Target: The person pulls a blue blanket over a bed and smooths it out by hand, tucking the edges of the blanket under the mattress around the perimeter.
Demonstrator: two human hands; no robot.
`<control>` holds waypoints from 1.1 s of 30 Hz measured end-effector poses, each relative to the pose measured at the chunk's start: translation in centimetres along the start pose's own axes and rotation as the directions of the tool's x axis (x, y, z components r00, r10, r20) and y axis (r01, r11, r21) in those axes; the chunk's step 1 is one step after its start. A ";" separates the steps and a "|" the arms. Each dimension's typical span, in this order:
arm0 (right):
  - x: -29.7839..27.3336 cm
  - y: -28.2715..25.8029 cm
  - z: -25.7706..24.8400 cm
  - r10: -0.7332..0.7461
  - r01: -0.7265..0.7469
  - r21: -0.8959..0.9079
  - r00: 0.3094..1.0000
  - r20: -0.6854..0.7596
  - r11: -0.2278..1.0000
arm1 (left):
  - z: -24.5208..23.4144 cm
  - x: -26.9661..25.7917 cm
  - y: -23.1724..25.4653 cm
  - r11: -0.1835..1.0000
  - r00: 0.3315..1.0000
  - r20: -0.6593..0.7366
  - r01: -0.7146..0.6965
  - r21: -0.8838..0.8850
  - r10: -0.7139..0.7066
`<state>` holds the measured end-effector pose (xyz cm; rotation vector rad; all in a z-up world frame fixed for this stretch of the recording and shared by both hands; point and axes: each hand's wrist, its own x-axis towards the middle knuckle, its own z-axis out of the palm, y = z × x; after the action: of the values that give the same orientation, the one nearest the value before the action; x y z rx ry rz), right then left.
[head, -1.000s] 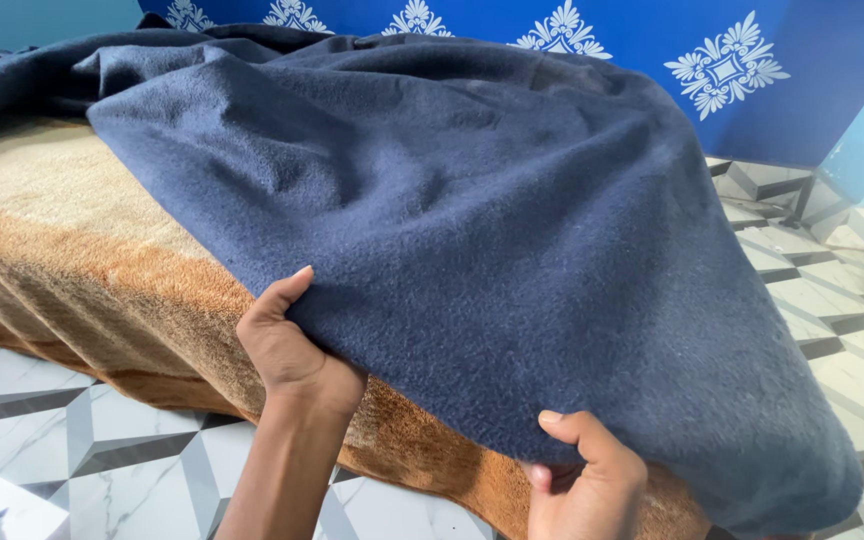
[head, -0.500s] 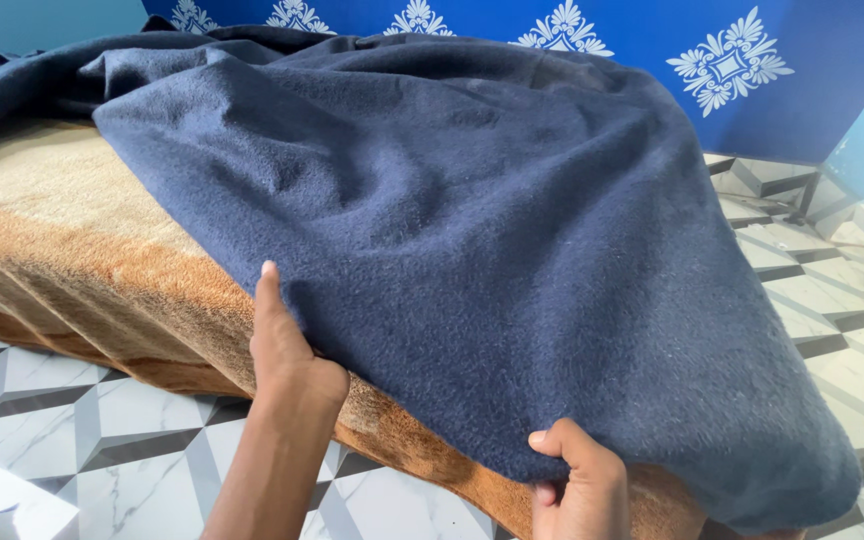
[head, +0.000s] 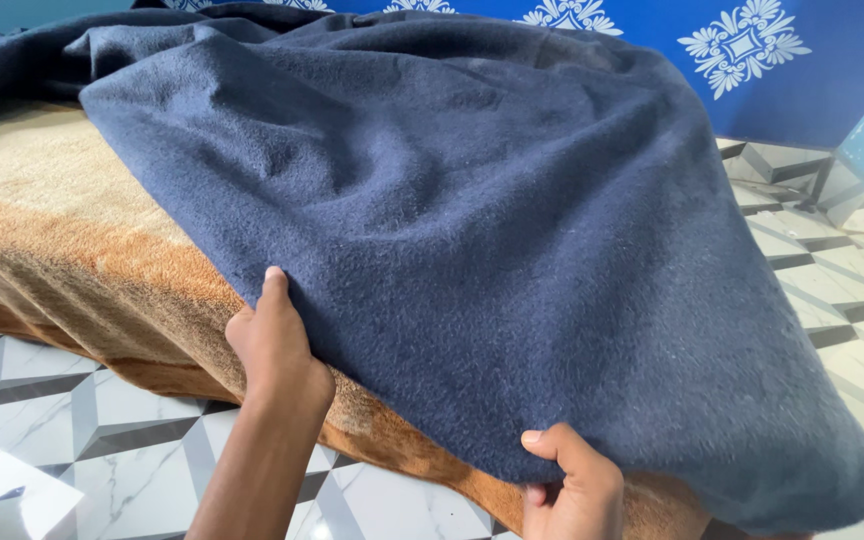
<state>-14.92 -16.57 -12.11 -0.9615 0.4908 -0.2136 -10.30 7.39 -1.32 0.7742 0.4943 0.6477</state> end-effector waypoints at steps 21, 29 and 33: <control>-5.3 4.3 10.7 0.565 -0.843 0.080 0.424 0.708 0.533 | 4.1 2.5 2.1 0.774 0.969 -0.208 0.030 0.633 0.133; -3.2 -6.3 21.7 -0.140 0.717 -0.646 0.634 0.761 -0.262 | 6.2 6.6 4.0 0.800 0.847 -0.524 0.376 0.467 -0.092; -2.7 -6.4 22.5 0.108 0.638 -0.724 0.765 0.635 -0.262 | 6.2 7.8 4.2 0.738 0.744 -0.639 0.541 0.404 -0.196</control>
<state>-5.99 -2.66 4.69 -2.8000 -0.3208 0.0838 -2.43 12.09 4.38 0.9998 1.4189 0.3041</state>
